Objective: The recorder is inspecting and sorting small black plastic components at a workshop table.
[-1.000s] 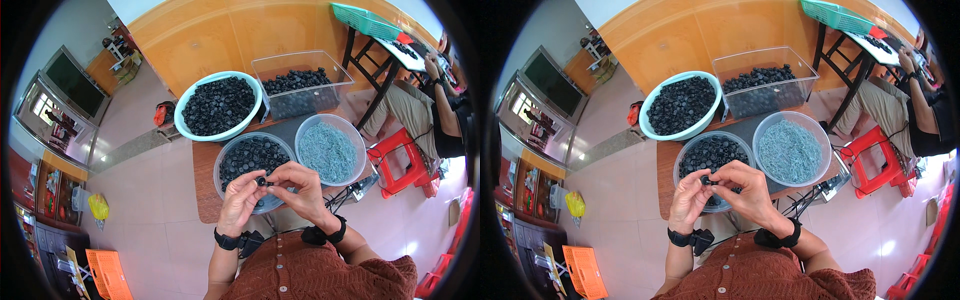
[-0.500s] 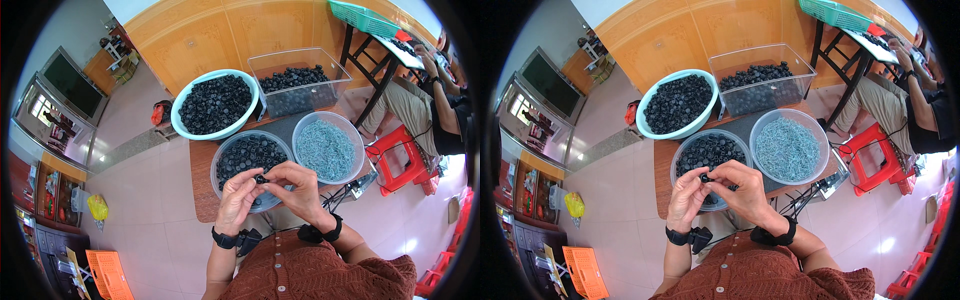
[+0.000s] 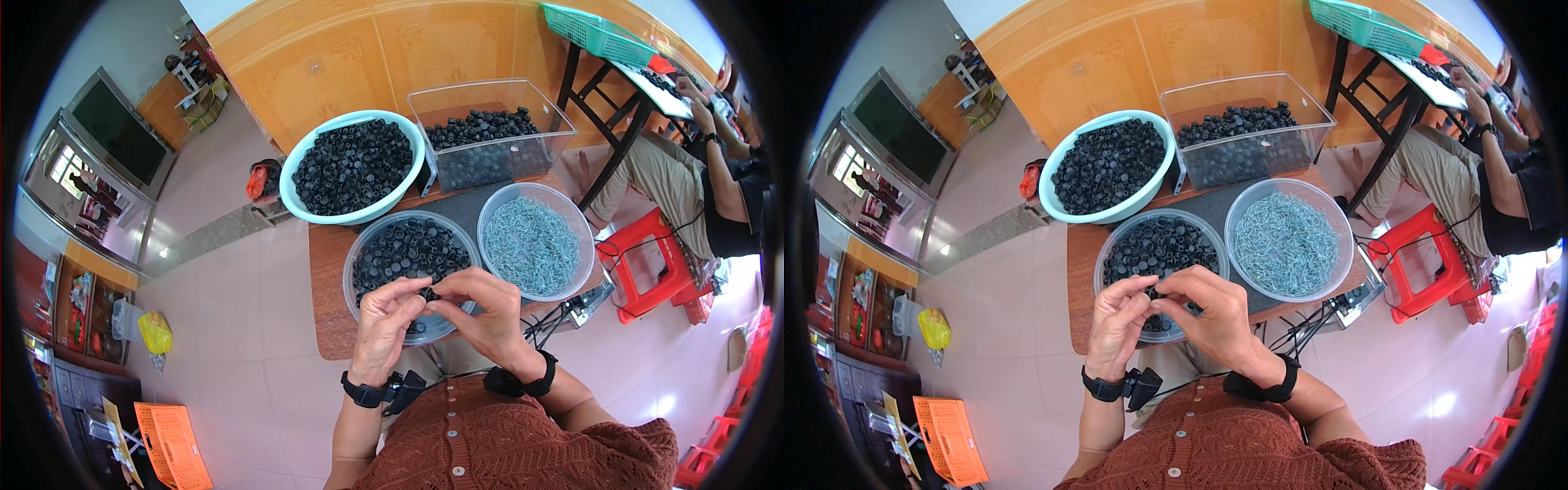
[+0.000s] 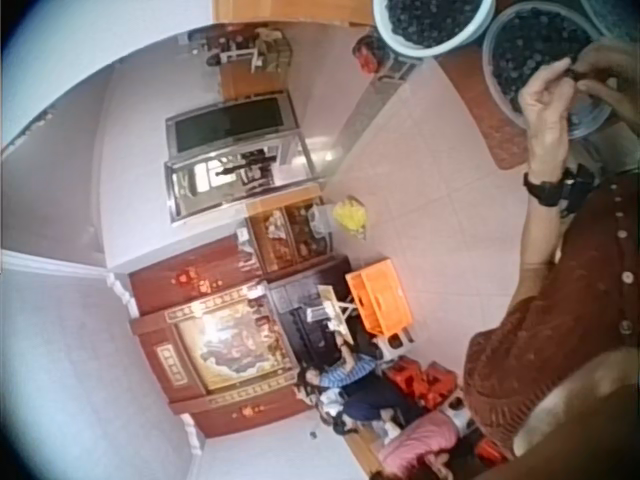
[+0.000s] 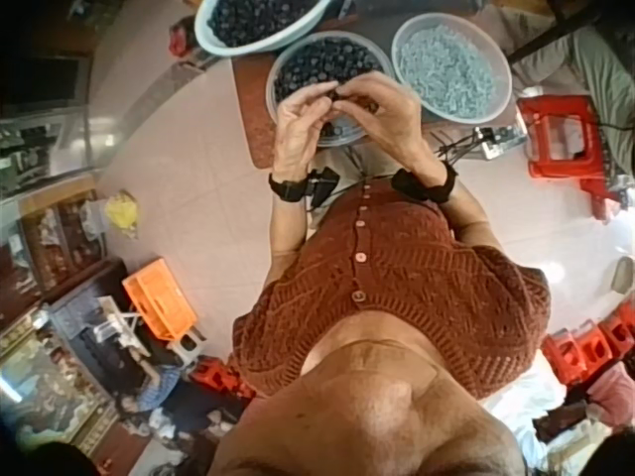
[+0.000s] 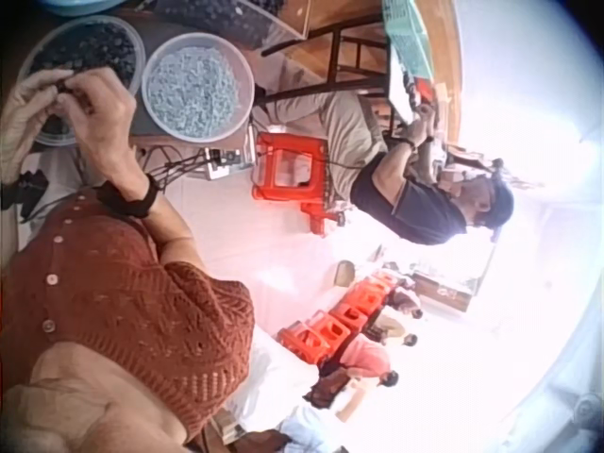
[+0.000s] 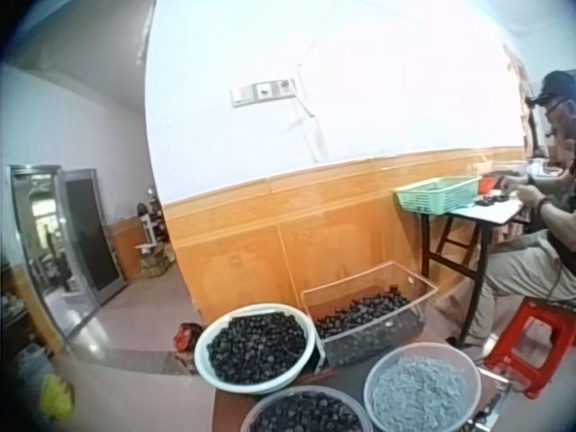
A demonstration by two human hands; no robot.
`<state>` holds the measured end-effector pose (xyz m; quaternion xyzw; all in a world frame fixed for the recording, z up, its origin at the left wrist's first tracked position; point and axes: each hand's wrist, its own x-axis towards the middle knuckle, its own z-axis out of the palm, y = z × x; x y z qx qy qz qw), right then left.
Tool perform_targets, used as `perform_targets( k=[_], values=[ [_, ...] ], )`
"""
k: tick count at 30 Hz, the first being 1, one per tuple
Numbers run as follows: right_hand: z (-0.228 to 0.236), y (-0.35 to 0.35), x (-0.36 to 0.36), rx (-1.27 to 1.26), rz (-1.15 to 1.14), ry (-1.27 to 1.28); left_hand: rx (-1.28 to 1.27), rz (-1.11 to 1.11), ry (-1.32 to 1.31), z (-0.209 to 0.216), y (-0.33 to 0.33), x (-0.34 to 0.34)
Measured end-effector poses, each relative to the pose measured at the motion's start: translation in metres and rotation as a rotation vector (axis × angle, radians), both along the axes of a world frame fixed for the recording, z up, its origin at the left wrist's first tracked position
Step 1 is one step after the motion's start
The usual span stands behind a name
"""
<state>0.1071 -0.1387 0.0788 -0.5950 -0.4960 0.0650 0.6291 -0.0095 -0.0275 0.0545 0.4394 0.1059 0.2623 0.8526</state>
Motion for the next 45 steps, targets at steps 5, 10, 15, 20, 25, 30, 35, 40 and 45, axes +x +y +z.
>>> perform_targets(
  k=[5,10,15,20,25,30,35,40,45],
  values=[
    [-0.004,-0.001,-0.001,0.101,-0.022,-0.057,-0.051,0.007,-0.023,0.005,-0.005,-0.003],
    [-0.006,-0.003,-0.002,0.186,-0.075,-0.196,-0.004,-0.006,-0.044,0.007,-0.006,-0.006],
    [-0.006,-0.004,-0.007,0.187,-0.104,-0.177,-0.072,-0.024,-0.056,0.007,-0.007,-0.008],
    [-0.004,-0.007,-0.009,0.170,-0.103,-0.135,-0.129,-0.039,-0.052,0.009,-0.009,-0.009],
    [-0.003,-0.009,-0.008,0.150,-0.102,-0.110,-0.111,-0.024,-0.022,0.012,-0.011,-0.010],
    [-0.004,-0.009,-0.008,0.157,-0.087,-0.049,-0.086,-0.026,0.000,0.011,-0.013,-0.010],
    [-0.004,-0.011,-0.007,0.133,-0.062,-0.017,-0.072,-0.022,0.003,0.008,-0.013,-0.008],
    [-0.005,-0.010,-0.006,0.099,-0.042,-0.025,-0.067,-0.007,-0.027,0.006,-0.012,-0.008],
    [-0.005,-0.011,-0.007,0.050,-0.014,0.026,-0.081,-0.001,-0.023,0.006,-0.011,-0.009]
  ],
)
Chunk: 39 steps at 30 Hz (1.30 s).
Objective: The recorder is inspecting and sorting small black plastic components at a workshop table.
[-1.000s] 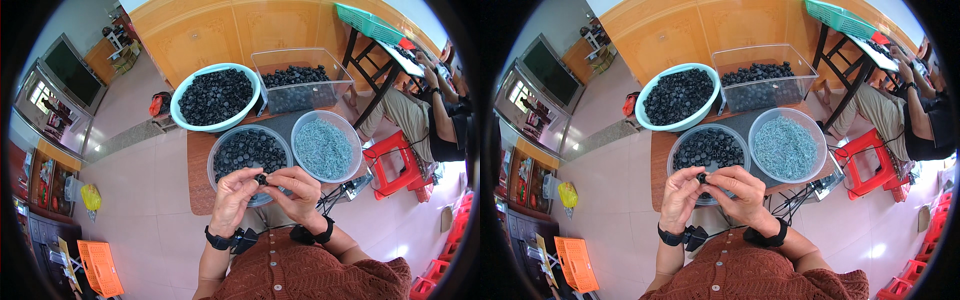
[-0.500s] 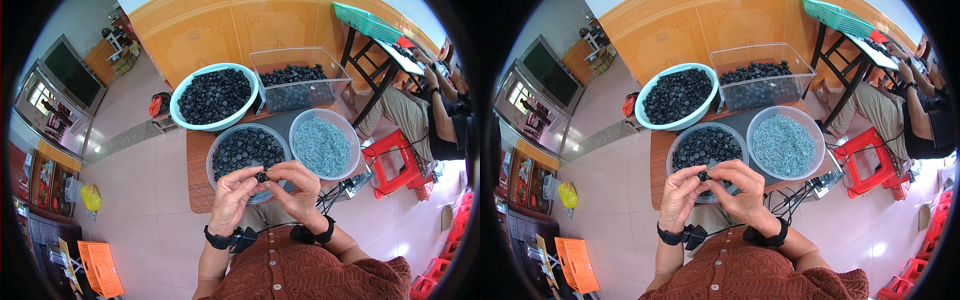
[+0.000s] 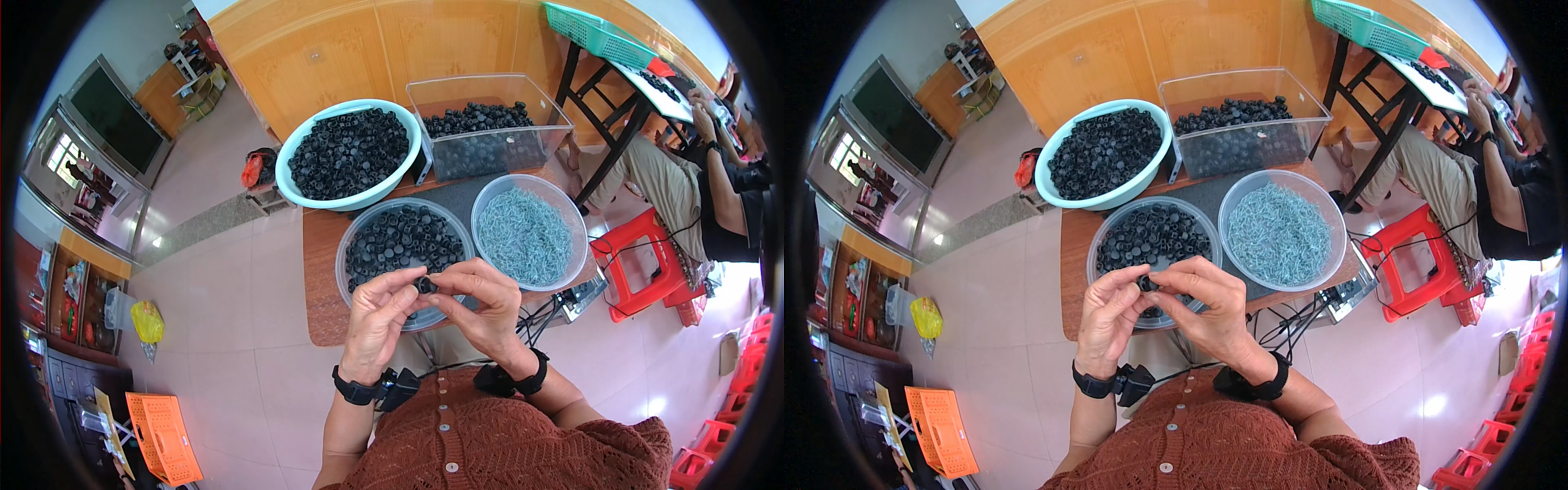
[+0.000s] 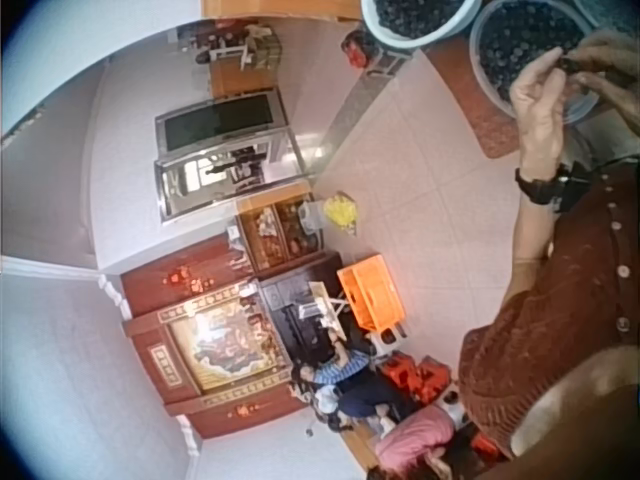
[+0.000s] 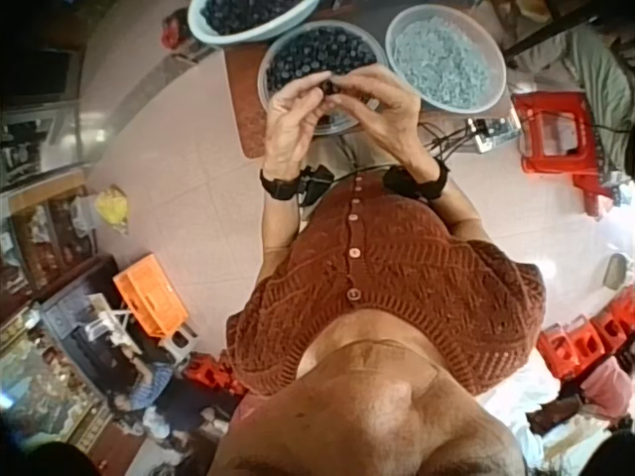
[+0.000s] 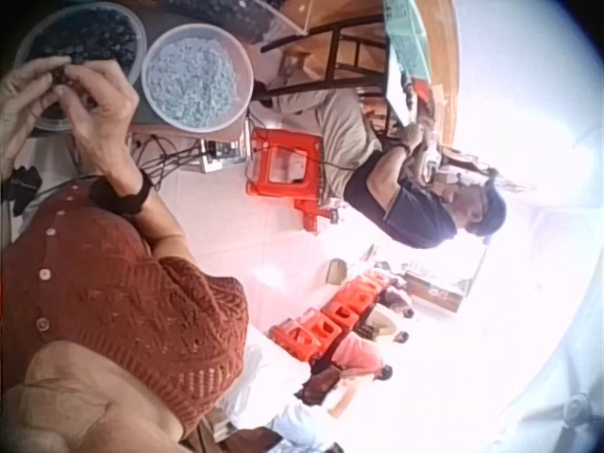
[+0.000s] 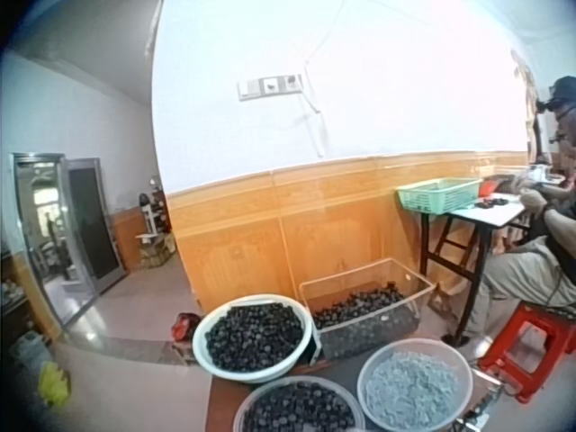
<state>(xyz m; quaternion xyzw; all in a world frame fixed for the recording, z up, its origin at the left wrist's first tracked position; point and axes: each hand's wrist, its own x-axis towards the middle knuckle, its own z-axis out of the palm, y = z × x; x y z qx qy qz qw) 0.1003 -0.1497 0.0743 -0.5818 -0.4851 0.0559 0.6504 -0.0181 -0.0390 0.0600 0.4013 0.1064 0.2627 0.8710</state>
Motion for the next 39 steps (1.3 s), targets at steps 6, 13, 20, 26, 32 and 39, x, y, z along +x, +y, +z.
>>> perform_targets(
  k=[6,13,20,26,32,39],
  values=[
    [0.0008,0.0002,-0.0001,0.005,0.034,0.087,0.002,0.001,-0.013,0.0021,-0.0008,-0.0001],
    [0.0002,0.0003,-0.0011,-0.002,0.028,0.085,0.078,0.069,0.028,0.0047,-0.0034,-0.0003],
    [-0.0003,0.0012,-0.0017,0.016,0.024,0.031,0.164,0.100,0.032,0.0041,-0.0032,-0.0015],
    [0.0015,-0.0004,-0.0008,0.015,0.004,-0.041,0.193,0.129,0.029,0.0049,-0.0036,-0.0008],
    [0.0021,-0.0003,-0.0005,0.001,-0.008,-0.086,0.214,0.130,0.026,0.0033,-0.0039,-0.0013],
    [0.0033,-0.0002,-0.0013,-0.015,0.006,-0.015,0.052,0.057,0.023,0.0003,-0.0031,-0.0004]
  ],
)
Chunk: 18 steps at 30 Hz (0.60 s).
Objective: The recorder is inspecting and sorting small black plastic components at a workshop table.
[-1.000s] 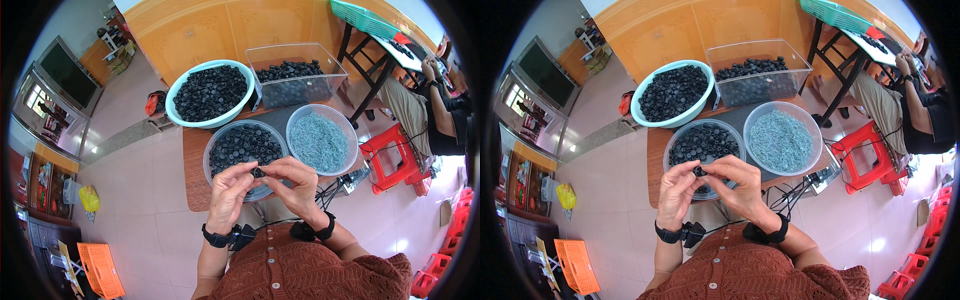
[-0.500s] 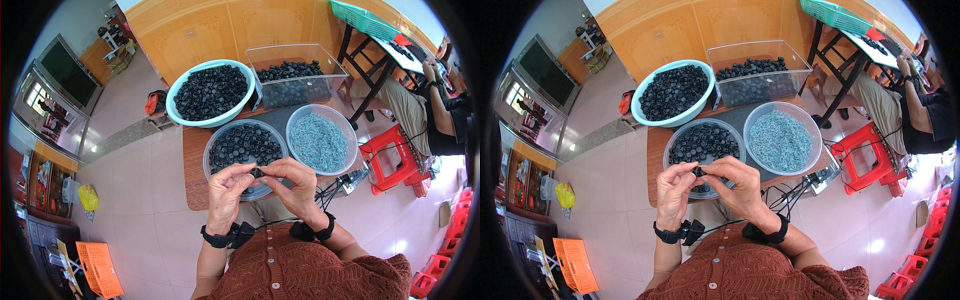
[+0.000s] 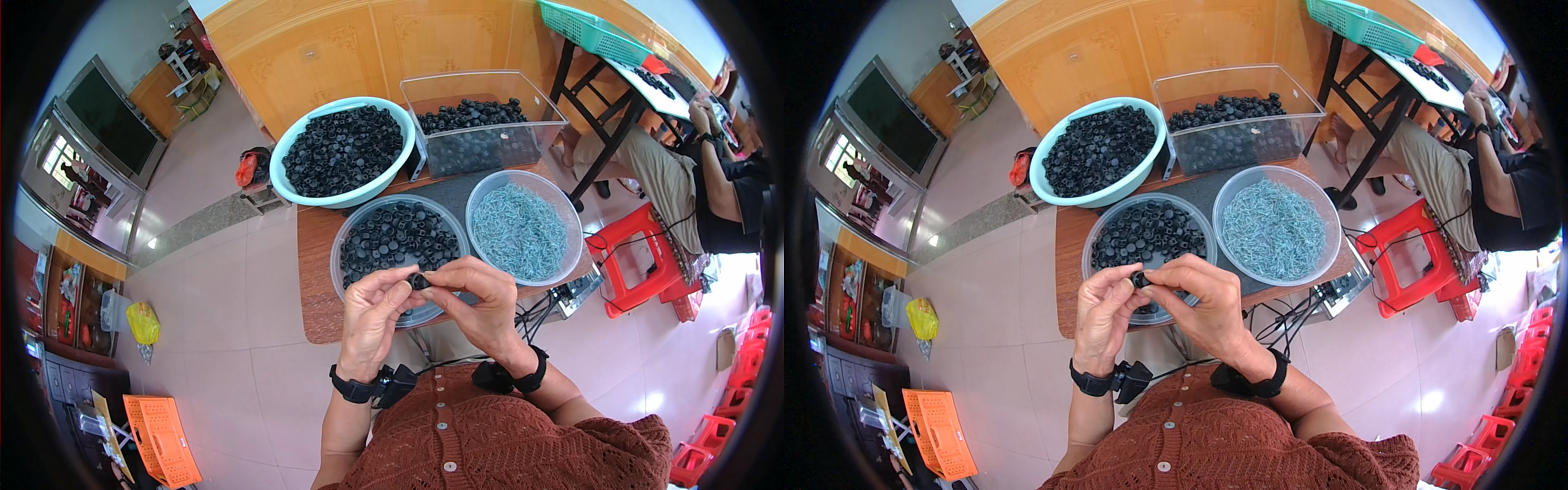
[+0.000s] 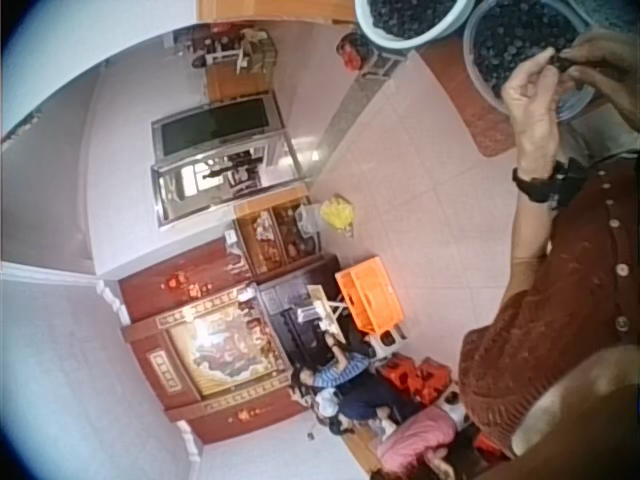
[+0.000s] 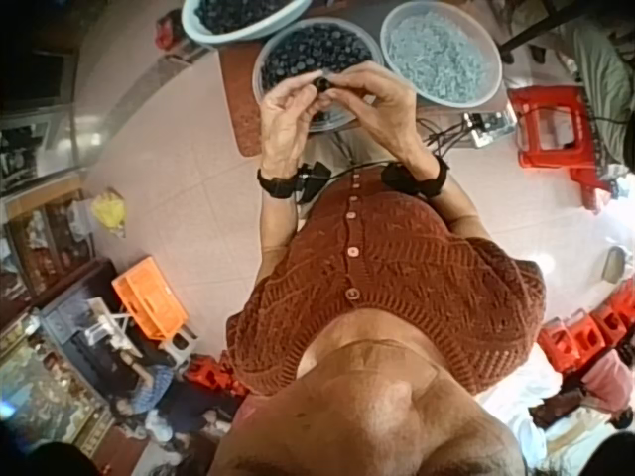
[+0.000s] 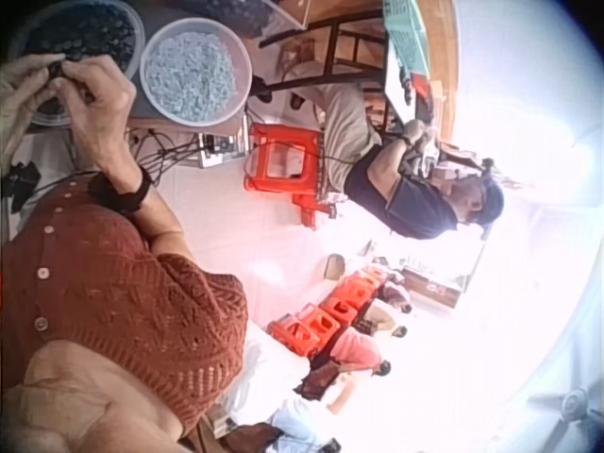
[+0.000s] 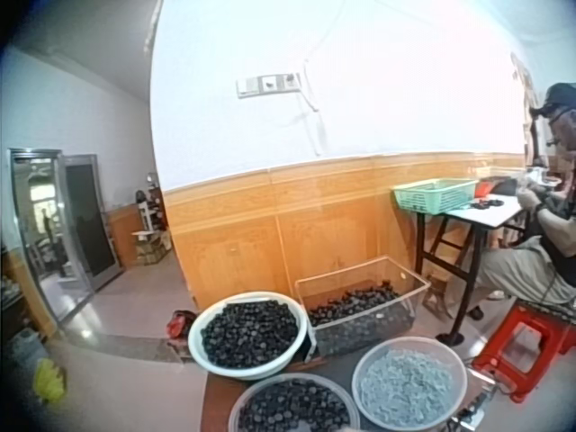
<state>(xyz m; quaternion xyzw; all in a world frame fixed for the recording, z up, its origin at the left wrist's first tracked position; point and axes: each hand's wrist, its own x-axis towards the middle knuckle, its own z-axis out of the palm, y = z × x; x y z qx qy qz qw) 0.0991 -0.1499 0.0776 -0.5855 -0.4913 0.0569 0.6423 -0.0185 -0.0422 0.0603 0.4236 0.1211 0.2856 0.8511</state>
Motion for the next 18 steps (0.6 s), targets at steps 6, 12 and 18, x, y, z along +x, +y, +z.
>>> perform_targets(
  k=[6,12,18],
  values=[
    [0.0017,-0.0001,-0.0004,-0.014,-0.008,-0.024,0.068,0.036,0.022,0.0011,-0.0012,0.0005],
    [0.0025,-0.0017,-0.0010,-0.036,-0.007,-0.052,0.249,0.088,0.046,0.0026,-0.0009,-0.0003],
    [0.0000,-0.0011,-0.0031,-0.013,-0.065,-0.182,0.340,0.103,0.069,0.0028,0.0002,-0.0027]
  ],
)
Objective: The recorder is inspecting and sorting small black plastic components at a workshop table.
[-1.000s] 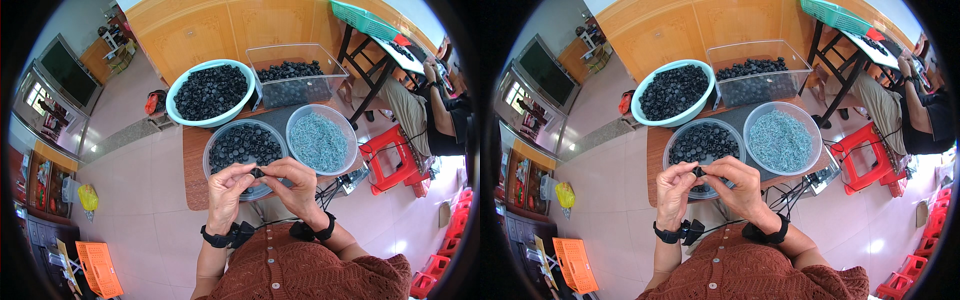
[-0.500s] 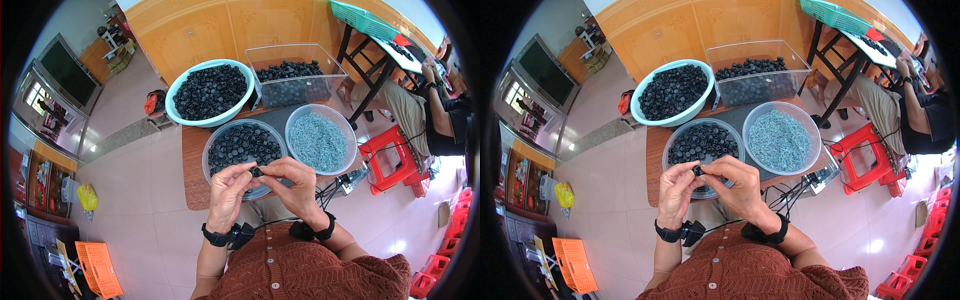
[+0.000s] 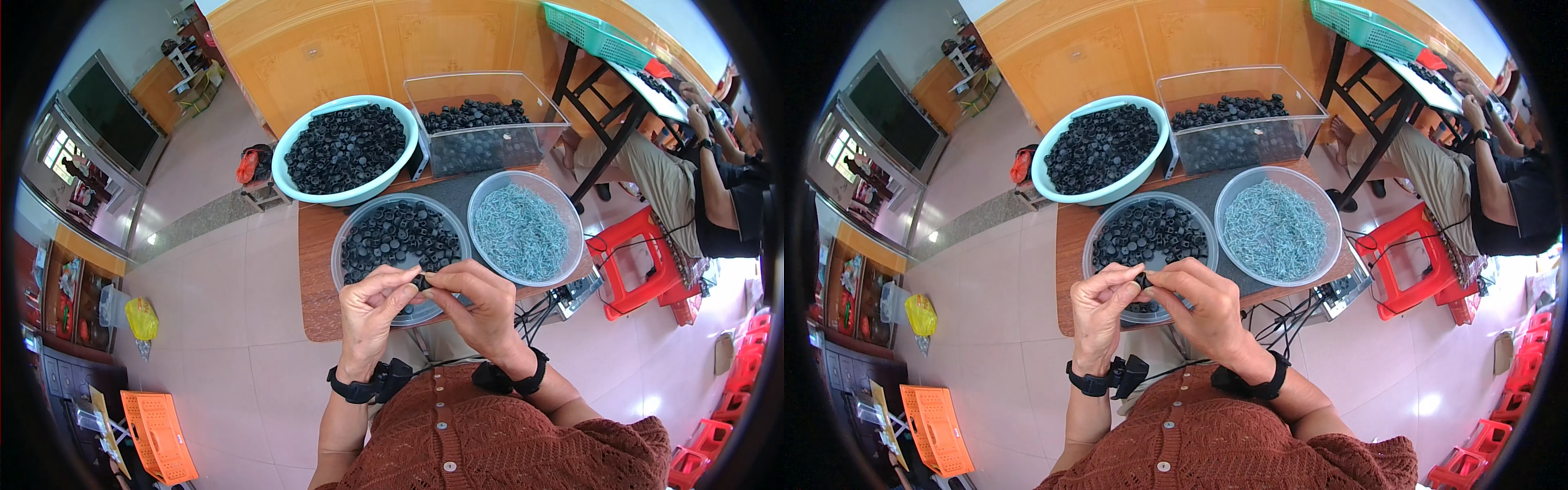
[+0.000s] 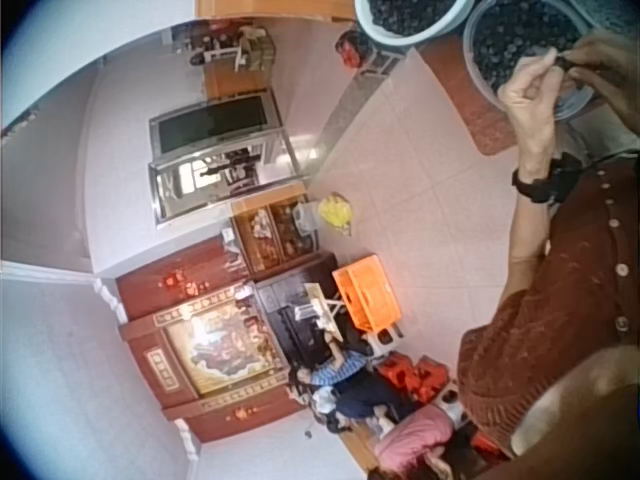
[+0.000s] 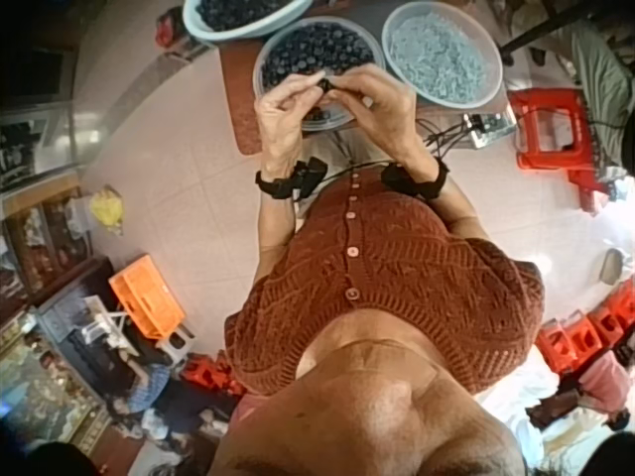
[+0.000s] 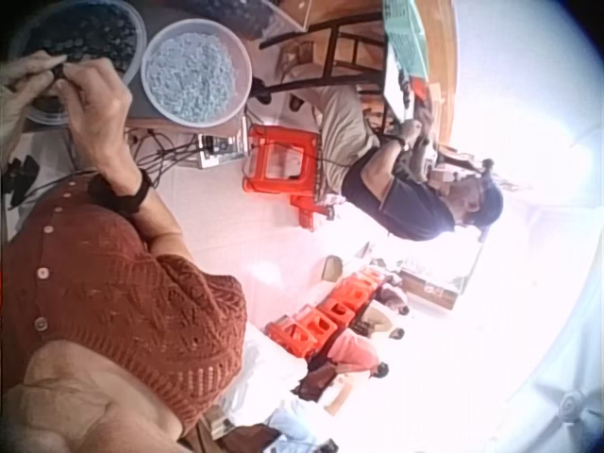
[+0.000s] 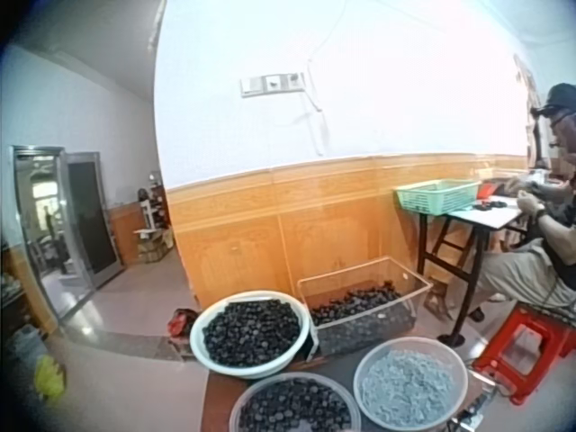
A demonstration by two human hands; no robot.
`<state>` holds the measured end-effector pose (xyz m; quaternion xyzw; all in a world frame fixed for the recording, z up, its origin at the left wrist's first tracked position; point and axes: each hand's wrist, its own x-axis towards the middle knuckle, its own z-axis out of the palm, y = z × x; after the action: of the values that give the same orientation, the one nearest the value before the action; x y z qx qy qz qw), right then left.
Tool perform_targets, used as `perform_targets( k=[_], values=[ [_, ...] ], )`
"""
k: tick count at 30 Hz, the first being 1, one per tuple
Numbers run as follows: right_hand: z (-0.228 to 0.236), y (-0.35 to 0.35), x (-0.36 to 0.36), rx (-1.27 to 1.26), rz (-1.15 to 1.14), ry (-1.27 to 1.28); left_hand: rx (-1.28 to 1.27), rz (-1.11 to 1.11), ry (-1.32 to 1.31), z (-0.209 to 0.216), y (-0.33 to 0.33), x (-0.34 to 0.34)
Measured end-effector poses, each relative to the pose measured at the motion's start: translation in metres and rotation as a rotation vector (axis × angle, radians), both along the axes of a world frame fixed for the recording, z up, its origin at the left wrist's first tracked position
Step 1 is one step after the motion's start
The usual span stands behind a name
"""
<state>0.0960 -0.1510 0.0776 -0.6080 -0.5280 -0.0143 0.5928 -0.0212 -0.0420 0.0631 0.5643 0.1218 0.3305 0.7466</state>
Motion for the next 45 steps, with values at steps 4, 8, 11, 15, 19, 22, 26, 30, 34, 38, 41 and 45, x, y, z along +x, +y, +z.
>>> perform_targets(
  k=[4,8,11,15,19,22,26,30,34,38,41,45],
  values=[
    [-0.001,-0.001,-0.001,0.004,-0.004,-0.045,0.015,-0.013,0.035,0.000,0.001,-0.002],
    [0.001,0.000,0.000,0.017,-0.001,-0.113,0.054,-0.019,0.051,0.001,0.003,-0.003],
    [0.002,0.001,0.001,0.005,0.013,-0.125,0.005,-0.006,0.082,0.002,0.002,-0.002],
    [0.002,0.002,0.002,-0.049,0.042,-0.143,-0.033,0.010,0.153,0.005,-0.002,-0.003],
    [-0.002,0.003,-0.001,-0.107,0.045,-0.148,-0.010,-0.004,0.215,0.006,-0.003,-0.002],
    [-0.004,0.003,-0.003,-0.160,0.049,-0.172,-0.027,-0.035,0.325,0.005,0.002,-0.001],
    [-0.005,0.002,-0.002,-0.223,0.055,-0.180,-0.181,-0.124,0.345,-0.001,0.011,-0.001],
    [-0.007,0.004,0.003,-0.177,0.137,-0.264,-0.328,-0.250,0.365,-0.010,0.020,-0.001],
    [-0.008,0.004,0.008,-0.228,0.149,-0.271,-0.477,-0.370,0.327,-0.016,0.028,0.001],
    [-0.009,0.003,0.015,-0.195,0.185,-0.015,-0.530,-0.388,0.288,-0.021,0.028,-0.002],
    [-0.011,0.002,0.014,-0.185,0.129,0.040,-0.544,-0.407,0.212,-0.023,0.028,-0.002],
    [-0.015,0.002,0.008,-0.173,0.047,0.008,-0.487,-0.324,0.164,-0.024,0.022,0.001]
  ],
)
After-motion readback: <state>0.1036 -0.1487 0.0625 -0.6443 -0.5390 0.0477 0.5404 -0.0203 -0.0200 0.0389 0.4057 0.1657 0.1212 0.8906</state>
